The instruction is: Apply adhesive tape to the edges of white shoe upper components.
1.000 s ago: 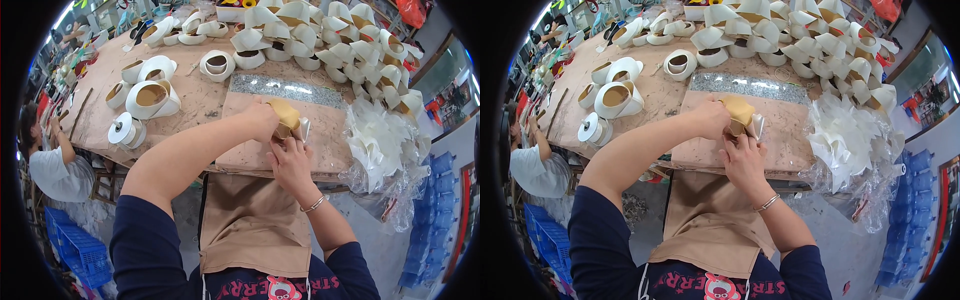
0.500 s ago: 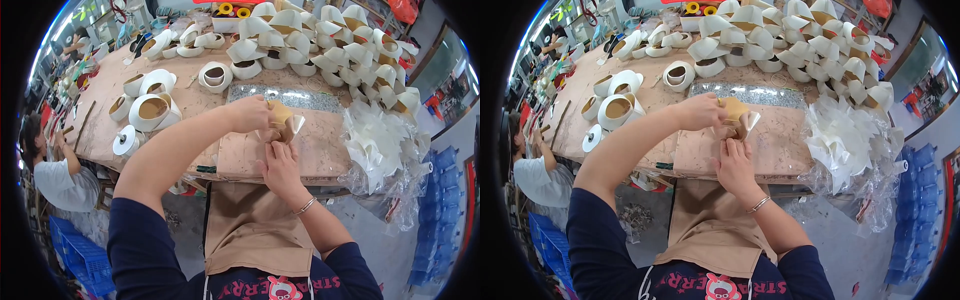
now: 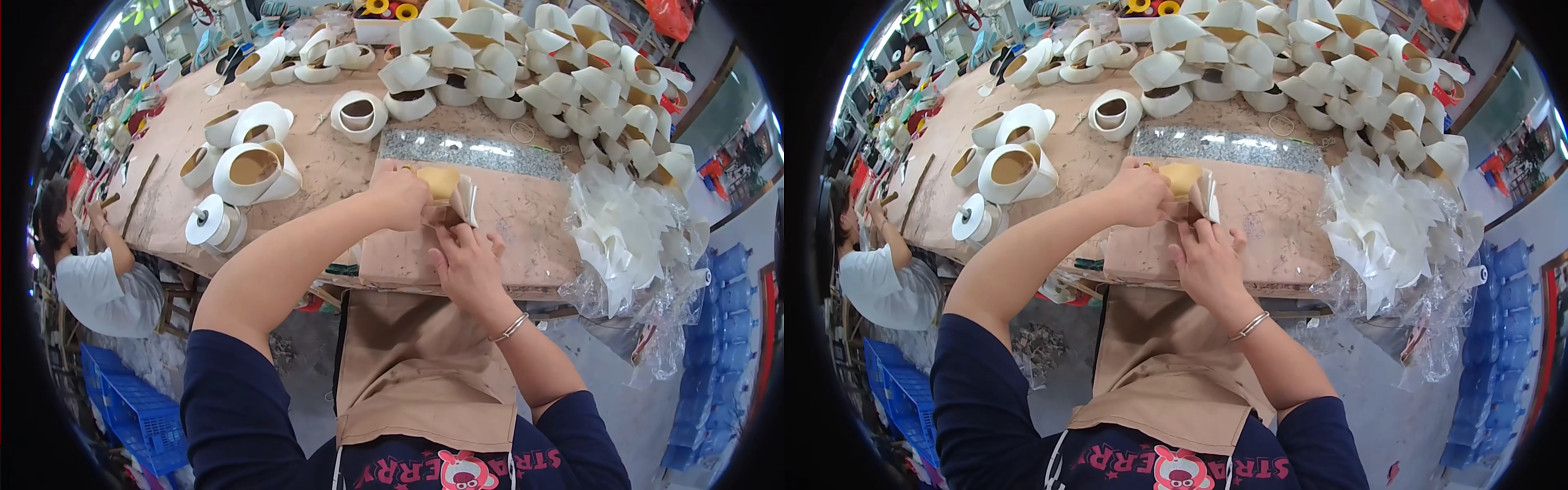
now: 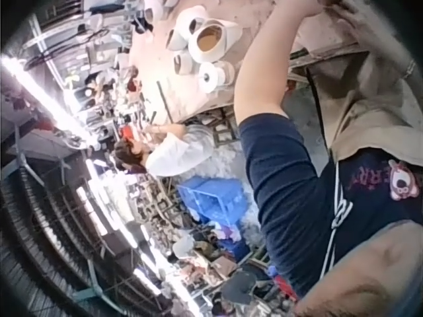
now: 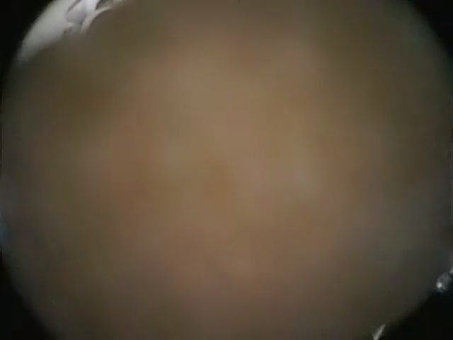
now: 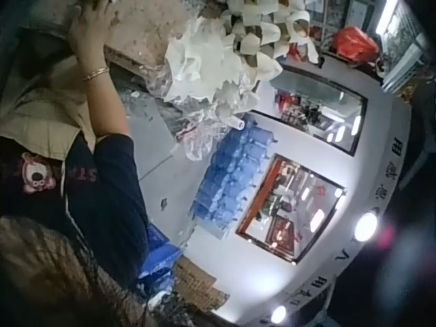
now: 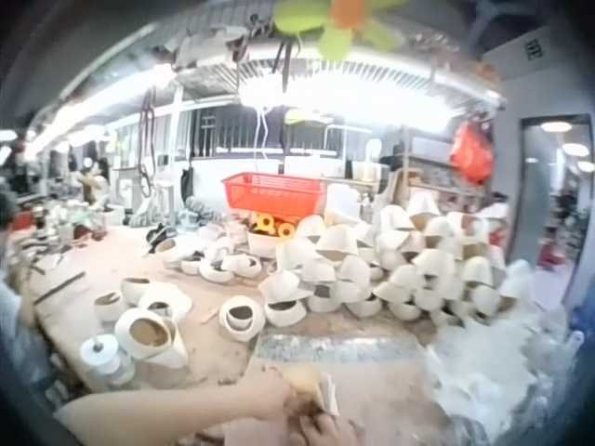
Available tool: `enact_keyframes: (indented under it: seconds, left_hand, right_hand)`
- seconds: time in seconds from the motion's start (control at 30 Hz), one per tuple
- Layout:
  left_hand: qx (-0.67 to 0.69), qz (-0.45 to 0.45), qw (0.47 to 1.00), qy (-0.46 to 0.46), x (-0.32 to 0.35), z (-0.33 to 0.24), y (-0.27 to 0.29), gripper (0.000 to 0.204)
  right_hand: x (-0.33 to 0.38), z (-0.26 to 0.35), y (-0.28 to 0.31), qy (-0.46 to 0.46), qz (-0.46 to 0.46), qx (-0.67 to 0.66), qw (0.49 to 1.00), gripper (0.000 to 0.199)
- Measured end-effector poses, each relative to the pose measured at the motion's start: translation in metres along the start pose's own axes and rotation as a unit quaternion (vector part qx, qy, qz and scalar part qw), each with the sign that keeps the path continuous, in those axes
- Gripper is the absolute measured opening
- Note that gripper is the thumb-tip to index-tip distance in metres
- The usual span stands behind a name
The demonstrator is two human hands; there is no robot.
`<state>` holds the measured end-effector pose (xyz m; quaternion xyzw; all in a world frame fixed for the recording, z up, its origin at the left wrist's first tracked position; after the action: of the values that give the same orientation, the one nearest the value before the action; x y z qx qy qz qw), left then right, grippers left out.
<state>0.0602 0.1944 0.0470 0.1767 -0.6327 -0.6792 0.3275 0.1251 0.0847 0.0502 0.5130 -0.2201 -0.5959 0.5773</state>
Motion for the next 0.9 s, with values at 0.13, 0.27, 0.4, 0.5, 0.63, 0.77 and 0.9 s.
enact_keyframes:
  seconds: [0.13, 0.27, 0.4, 0.5, 0.63, 0.77, 0.9]
  left_hand:
    - [0.009, -0.023, 1.000, 0.007, 0.002, -0.003, 0.004, 0.006]
    - [0.014, 0.013, 0.999, 0.041, -0.002, -0.001, -0.004, 0.006]
    - [-0.026, 0.027, 0.999, 0.037, -0.007, -0.005, -0.001, 0.005]
    - [-0.086, -0.034, 0.989, -0.112, -0.007, -0.009, 0.001, 0.006]
    - [-0.166, -0.156, 0.923, -0.311, 0.007, -0.027, 0.029, 0.004]
    - [-0.250, -0.058, 0.931, -0.259, 0.006, -0.030, 0.036, 0.009]
    - [-0.201, 0.023, 0.969, -0.145, 0.016, -0.019, 0.020, 0.011]
  right_hand:
    - [-0.003, 0.001, -0.005, -0.022, 0.007, 0.021, 1.000, 0.036]
    - [-0.007, 0.020, -0.007, 0.011, -0.070, 0.030, 0.997, 0.037]
    - [-0.021, 0.021, -0.018, 0.021, -0.010, -0.018, 1.000, 0.038]
    - [-0.015, 0.015, -0.018, 0.038, -0.044, -0.090, 0.994, 0.038]
    - [-0.013, 0.016, -0.020, 0.036, -0.048, -0.090, 0.994, 0.039]
    - [-0.013, 0.013, -0.022, 0.017, -0.028, -0.096, 0.995, 0.040]
    - [-0.013, 0.013, -0.020, 0.026, -0.053, -0.085, 0.995, 0.038]
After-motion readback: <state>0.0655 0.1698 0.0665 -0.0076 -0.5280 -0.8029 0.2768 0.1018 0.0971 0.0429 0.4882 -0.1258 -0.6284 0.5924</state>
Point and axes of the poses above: each hand's wrist, its own x-axis away from the middle knuckle, its own y-axis out of the back of the hand, z = x × y, the point moved 9 cm from there along -x, towards the middle knuckle, and after that the axes turned 8 degrees about -x, right-handed, at the moved point
